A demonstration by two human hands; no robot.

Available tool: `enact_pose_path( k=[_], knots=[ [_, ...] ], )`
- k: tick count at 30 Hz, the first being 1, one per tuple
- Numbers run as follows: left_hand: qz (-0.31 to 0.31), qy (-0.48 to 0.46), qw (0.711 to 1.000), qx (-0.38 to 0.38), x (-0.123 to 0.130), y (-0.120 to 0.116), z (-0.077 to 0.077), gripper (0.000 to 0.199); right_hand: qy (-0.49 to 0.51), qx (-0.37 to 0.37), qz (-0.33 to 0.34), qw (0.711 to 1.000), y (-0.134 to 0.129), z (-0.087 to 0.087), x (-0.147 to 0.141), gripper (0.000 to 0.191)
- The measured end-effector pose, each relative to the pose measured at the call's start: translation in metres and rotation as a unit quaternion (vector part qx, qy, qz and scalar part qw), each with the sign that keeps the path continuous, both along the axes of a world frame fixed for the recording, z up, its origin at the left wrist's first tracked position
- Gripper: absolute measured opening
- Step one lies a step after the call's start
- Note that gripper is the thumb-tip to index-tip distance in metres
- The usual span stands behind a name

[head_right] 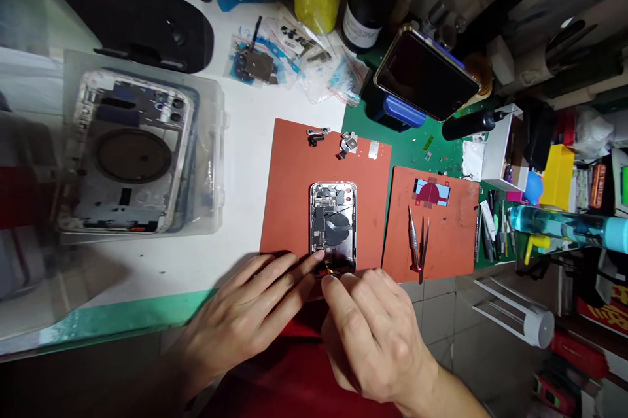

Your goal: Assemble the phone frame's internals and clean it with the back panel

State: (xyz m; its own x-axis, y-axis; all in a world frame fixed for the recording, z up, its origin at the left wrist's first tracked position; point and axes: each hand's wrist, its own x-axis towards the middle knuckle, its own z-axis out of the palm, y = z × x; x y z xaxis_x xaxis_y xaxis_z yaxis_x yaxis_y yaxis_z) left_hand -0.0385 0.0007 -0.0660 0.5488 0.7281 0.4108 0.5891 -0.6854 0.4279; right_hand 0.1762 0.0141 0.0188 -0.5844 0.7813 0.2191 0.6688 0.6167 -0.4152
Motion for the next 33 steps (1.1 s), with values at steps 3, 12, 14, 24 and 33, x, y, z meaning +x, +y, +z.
enact_pose_path(
  k=[3,12,14,24,33],
  knots=[
    [0.001,0.003,1.0,0.001,0.0,-0.001,-0.001,0.022,-0.025,-0.018,0.007,1.0,0.004,0.006,0.003,0.036],
    [-0.001,0.005,1.0,0.007,-0.003,0.0,0.001,0.031,-0.049,-0.057,0.027,0.997,0.004,0.01,0.008,0.039],
    [0.002,-0.001,1.0,0.017,-0.002,0.0,0.001,0.033,-0.058,-0.013,0.029,0.998,0.004,0.006,0.007,0.037],
    [0.011,0.025,0.999,0.024,-0.001,0.002,0.002,0.028,-0.047,0.015,0.04,0.998,0.012,0.004,-0.001,0.032],
    [0.009,0.014,1.0,0.023,-0.002,0.003,0.002,0.029,-0.049,0.012,0.042,0.998,0.012,0.001,0.002,0.031]
  ],
)
